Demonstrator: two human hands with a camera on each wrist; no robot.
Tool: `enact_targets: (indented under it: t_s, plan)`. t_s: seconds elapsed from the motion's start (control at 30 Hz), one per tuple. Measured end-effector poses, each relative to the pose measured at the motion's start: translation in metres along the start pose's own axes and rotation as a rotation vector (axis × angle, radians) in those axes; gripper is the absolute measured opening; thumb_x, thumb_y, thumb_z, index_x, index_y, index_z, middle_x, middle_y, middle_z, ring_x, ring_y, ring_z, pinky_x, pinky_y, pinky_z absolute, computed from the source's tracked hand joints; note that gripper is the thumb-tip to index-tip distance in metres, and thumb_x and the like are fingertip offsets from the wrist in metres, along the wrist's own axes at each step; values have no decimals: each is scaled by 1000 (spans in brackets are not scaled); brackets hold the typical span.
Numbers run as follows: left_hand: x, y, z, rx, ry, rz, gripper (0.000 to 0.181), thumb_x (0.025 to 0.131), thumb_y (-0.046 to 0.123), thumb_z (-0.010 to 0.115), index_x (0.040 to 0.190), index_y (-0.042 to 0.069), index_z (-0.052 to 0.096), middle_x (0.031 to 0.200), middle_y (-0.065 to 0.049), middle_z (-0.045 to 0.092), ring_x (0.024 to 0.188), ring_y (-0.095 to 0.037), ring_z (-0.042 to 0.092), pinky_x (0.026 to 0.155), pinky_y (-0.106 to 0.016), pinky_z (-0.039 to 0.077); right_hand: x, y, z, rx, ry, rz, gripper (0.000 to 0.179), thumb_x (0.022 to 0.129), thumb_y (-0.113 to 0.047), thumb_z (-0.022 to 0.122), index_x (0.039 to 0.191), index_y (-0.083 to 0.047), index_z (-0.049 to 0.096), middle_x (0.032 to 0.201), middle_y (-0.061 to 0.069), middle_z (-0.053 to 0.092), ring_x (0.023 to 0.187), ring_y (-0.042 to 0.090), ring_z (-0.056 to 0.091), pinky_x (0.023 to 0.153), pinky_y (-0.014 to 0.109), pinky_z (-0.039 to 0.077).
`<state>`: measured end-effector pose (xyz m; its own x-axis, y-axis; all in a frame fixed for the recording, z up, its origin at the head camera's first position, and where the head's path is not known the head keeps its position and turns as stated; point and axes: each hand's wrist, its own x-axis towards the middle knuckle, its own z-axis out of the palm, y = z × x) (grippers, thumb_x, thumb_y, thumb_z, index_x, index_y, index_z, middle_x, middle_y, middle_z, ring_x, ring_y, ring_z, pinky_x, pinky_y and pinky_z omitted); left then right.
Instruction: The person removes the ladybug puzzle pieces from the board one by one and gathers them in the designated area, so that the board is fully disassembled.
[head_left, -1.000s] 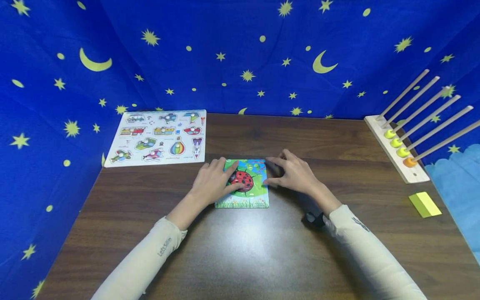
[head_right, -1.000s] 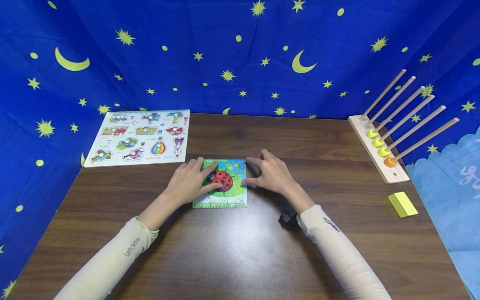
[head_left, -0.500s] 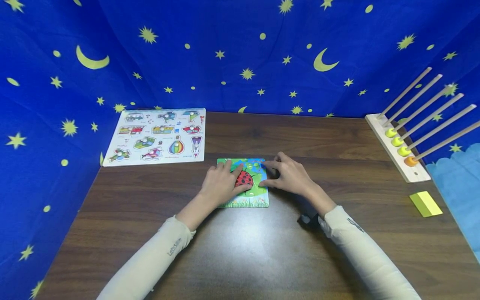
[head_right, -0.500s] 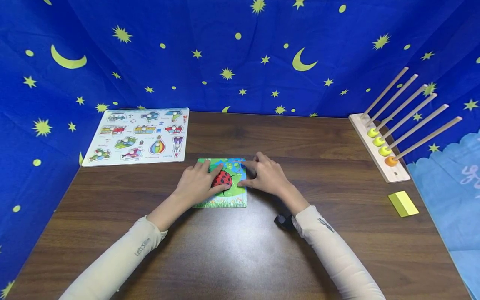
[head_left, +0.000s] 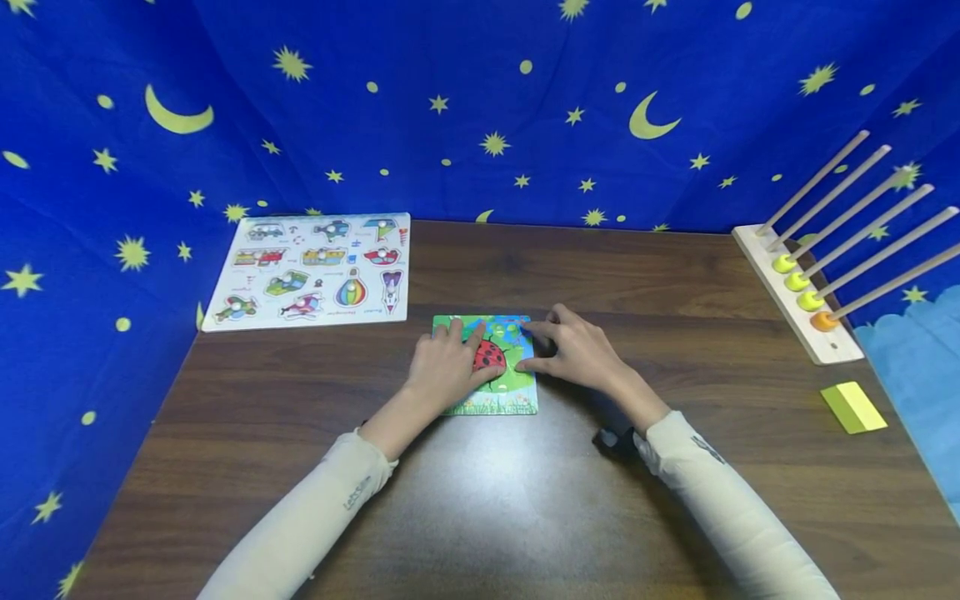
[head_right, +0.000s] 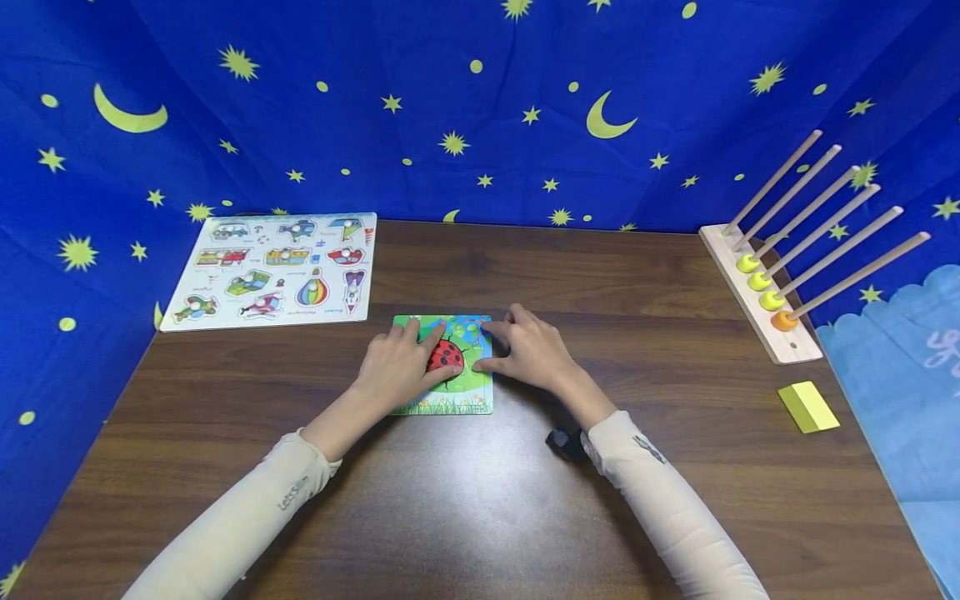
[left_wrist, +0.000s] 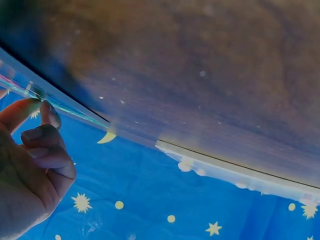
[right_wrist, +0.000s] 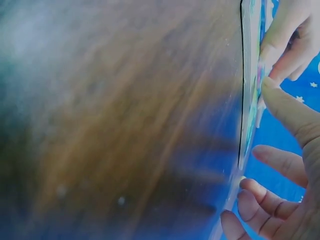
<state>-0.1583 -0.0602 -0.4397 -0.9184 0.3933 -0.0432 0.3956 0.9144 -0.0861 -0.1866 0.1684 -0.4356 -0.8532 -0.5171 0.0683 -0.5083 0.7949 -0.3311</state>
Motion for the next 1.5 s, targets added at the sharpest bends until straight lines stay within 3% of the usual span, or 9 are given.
enact_targets:
  t_s: [0.17,0.57,0.9,1.17,1.5]
  plan:
    - [2,0,0,12,-22,-15,84,91,77,39,152,20,42,131,-20,56,103,-32,63,71,-38,53,2,-2,1,1,-2,2,68,77,-52,81,132,-14,66,94,8,52,62,12,43,49,25,37]
    - [4,-3,-2,-3,-31,-41,86,85,82,42,151,27,43,134,-21,57,86,-26,63,50,-28,42,6,-5,1,-12,-75,28,69,81,-50,79,136,-12,62,95,10,51,61,13,43,49,25,36]
    - [4,-3,-4,-32,-49,-48,86,85,82,41,151,27,43,139,-22,55,84,-25,64,49,-27,41,12,-9,-4,94,-160,99,77,80,-42,82,142,-5,54,95,11,50,63,15,41,52,26,34]
    - [6,-2,-3,-60,-53,-63,87,84,83,44,151,27,43,135,-22,57,68,-20,54,46,-27,37,20,-12,-5,124,-173,166,77,75,-37,87,138,-2,57,99,11,50,71,18,46,58,28,38]
    - [8,-1,-2,-65,-71,-77,88,83,83,46,151,27,44,135,-22,57,64,-19,53,47,-28,39,24,-13,-1,155,-126,195,67,72,-33,90,128,-5,65,99,10,50,78,20,47,64,32,41]
